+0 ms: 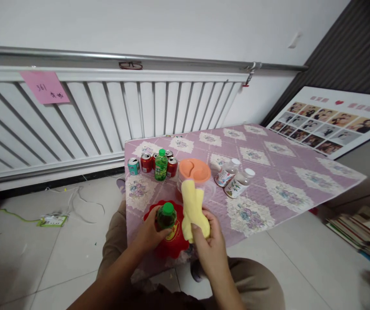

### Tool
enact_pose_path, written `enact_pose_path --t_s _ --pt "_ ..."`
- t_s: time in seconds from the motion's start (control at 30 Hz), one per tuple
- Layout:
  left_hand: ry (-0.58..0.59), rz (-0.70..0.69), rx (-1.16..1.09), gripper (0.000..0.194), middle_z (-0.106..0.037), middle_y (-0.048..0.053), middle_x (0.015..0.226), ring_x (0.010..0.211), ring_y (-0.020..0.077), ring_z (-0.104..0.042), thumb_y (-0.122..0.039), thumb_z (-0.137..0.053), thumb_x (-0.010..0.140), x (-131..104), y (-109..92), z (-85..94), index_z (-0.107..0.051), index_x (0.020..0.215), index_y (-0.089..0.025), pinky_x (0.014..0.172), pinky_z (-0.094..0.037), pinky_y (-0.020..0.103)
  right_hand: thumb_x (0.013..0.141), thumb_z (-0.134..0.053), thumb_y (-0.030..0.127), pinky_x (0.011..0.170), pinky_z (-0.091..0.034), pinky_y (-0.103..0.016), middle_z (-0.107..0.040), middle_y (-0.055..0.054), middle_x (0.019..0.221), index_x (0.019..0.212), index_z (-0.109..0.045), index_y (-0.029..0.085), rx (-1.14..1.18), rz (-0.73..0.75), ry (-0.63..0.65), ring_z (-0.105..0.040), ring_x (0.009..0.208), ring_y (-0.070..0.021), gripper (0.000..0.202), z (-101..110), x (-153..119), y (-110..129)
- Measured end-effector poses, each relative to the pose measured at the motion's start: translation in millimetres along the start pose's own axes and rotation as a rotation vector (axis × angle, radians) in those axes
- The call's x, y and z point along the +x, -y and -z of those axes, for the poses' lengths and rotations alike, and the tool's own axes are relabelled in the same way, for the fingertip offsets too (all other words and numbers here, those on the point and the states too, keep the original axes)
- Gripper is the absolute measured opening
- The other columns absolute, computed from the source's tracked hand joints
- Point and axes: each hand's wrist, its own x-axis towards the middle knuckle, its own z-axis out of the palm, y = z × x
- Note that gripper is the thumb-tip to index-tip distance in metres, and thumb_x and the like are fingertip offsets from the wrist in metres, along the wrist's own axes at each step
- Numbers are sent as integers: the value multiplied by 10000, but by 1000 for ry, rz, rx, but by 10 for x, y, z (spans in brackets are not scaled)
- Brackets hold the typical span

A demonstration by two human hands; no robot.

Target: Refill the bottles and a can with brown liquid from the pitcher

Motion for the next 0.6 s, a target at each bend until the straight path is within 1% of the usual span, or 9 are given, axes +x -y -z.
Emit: enact_pose_path --t_s 0.07,0.13,0.2,0.23,0.3,0.4,0.47,0.53,0.6 --pt "24 -30 -48 746 -619 128 1440 1337 290 -611 -214 -818 742 7 12 -2 -483 1408 -230 1172 -466 475 942 -587 391 1003 -579 -437 -631 -146 1463 1424 -554 224 -65 110 65 -654 1266 -285 511 -167 -7 9" --pt "42 -55 -99 737 -630 130 1417 1298 280 -633 -218 -822 747 15 16 -4 -486 1402 -228 1133 -503 458 942 -579 339 1130 -493 -519 -588 -147 1518 1513 -487 226 -161 224 119 -570 1383 -304 589 -297 -6 -29" --pt "38 -60 -116 714 -644 121 1394 1273 266 -644 -213 -818 753 23 6 -6 -498 1390 -228 1107 -524 432 932 -566 281 1188 -422 -578 -539 -152 1569 1555 -444 221 -247 317 132 -497 1454 -320 638 -379 -2 -98" --pt "31 -57 -111 701 -650 115 1383 1267 262 -646 -207 -814 755 26 -4 -7 -505 1383 -228 1105 -524 425 924 -554 252 1195 -410 -592 -527 -155 1580 1556 -443 217 -276 346 126 -482 1467 -324 642 -400 -1 -143" --pt "18 -51 -95 684 -656 108 1369 1259 257 -649 -192 -797 762 33 -25 -12 -508 1382 -228 1111 -516 423 908 -534 215 1188 -422 -589 -547 -157 1563 1534 -473 207 -308 358 113 -503 1453 -321 629 -411 0 -251" --pt "-8 -54 -59 700 -654 108 1361 1264 263 -644 -151 -780 746 40 -42 -25 -506 1387 -223 1134 -490 443 892 -525 241 1179 -445 -559 -601 -162 1512 1487 -537 176 -305 285 112 -551 1416 -320 598 -366 -11 -441" --pt "-22 -51 -23 707 -651 108 1365 1270 272 -637 -135 -778 731 41 -38 -34 -511 1380 -224 1140 -480 459 893 -526 300 1148 -483 -524 -650 -162 1456 1456 -577 160 -270 173 108 -606 1360 -319 583 -303 -23 -535" --pt "-26 -42 7 717 -647 109 1371 1276 283 -632 -138 -786 722 38 -32 -40 -507 1377 -227 1140 -478 476 901 -540 373 1079 -543 -485 -709 -154 1368 1423 -615 157 -220 20 115 -678 1255 -313 570 -214 -26 -544" --pt "-33 -28 27 732 -641 110 1379 1283 291 -627 -151 -797 719 31 -35 -40 -495 1381 -231 1141 -476 488 910 -569 438 996 -591 -450 -747 -142 1293 1408 -629 157 -165 -111 127 -728 1145 -303 575 -107 -11 -436"
